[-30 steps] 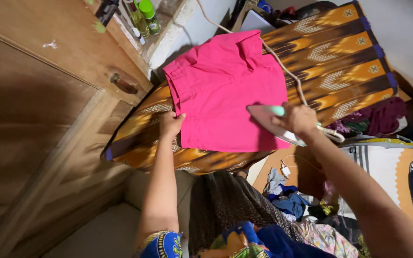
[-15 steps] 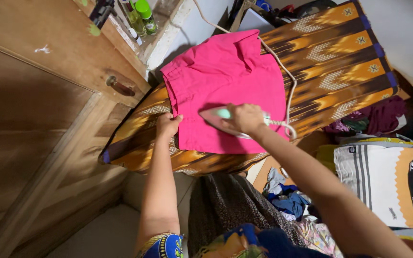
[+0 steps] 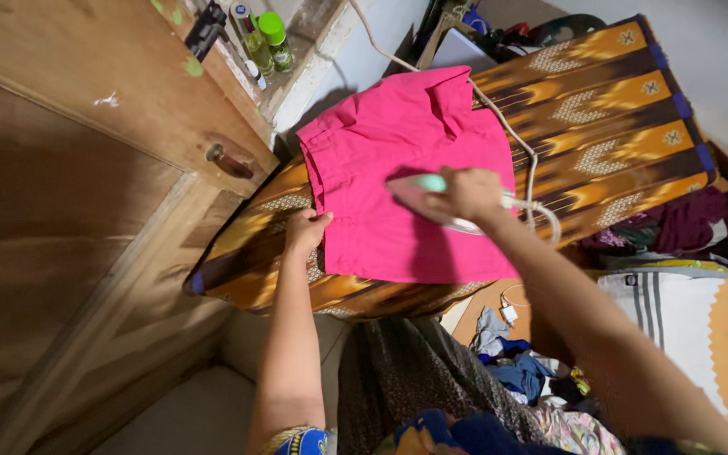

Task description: The person irons several garments on a wooden table using a handheld iron. They smooth and press a dark shirt, a pink top, and a black graphic t-shirt, repeatedly adjusting and flipping each item to cover different areas.

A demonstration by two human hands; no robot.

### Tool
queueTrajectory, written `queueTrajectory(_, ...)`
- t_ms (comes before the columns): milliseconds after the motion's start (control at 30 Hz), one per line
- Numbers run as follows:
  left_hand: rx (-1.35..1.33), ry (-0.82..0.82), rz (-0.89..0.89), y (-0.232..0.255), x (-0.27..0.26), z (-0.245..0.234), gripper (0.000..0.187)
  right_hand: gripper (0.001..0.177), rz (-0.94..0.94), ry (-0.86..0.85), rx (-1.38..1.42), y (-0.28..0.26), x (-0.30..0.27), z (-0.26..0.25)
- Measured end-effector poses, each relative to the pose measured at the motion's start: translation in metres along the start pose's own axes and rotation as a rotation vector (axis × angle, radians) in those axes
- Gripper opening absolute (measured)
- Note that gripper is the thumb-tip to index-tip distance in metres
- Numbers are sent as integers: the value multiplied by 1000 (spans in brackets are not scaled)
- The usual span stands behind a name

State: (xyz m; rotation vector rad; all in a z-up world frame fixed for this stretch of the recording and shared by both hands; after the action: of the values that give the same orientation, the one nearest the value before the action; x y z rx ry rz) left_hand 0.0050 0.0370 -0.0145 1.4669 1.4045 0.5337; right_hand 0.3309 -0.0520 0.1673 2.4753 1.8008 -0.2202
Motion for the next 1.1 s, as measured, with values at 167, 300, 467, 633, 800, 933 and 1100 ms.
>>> queueTrajectory(167, 85, 8, 27, -1, -1, 0, 36, 50, -161, -47, 41, -80, 25, 5)
queueTrajectory(300, 36, -27, -27, 0, 4, 3, 35, 53, -222, 3, 14, -63, 34, 6)
queueTrajectory(467, -15, -25, -53, 6, -6, -1, 34, 64, -92, 6, -77, 11, 42, -11)
queueTrajectory(633, -22, -19, -7, 4, -5, -1, 34, 55, -120, 21, -47, 2, 40, -18)
queueTrajectory(800, 54, 9, 57, -4, 1, 0, 33, 47, -197, -114, 60, -74, 36, -4)
queueTrajectory(933, -107, -24, 65, -14, 3, 1, 32, 48, -187, -82, 67, -80, 30, -5)
queueTrajectory(1100, -4, -29, -60, -13, 6, 2, 32, 48, -111, -41, 137, -32, -19, -4)
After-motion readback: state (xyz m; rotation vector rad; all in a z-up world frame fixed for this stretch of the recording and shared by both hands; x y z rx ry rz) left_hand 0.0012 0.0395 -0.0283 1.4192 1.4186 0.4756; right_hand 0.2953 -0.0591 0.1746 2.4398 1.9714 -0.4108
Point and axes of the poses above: each hand's wrist, its own x-axis towards the middle knuckle, its own z-axis out of the palm, y = z × x, the point moved 4 cm from there along x, towards the middle knuckle, and after that the axes turned 11 degrees about z, right-handed, at the moved point
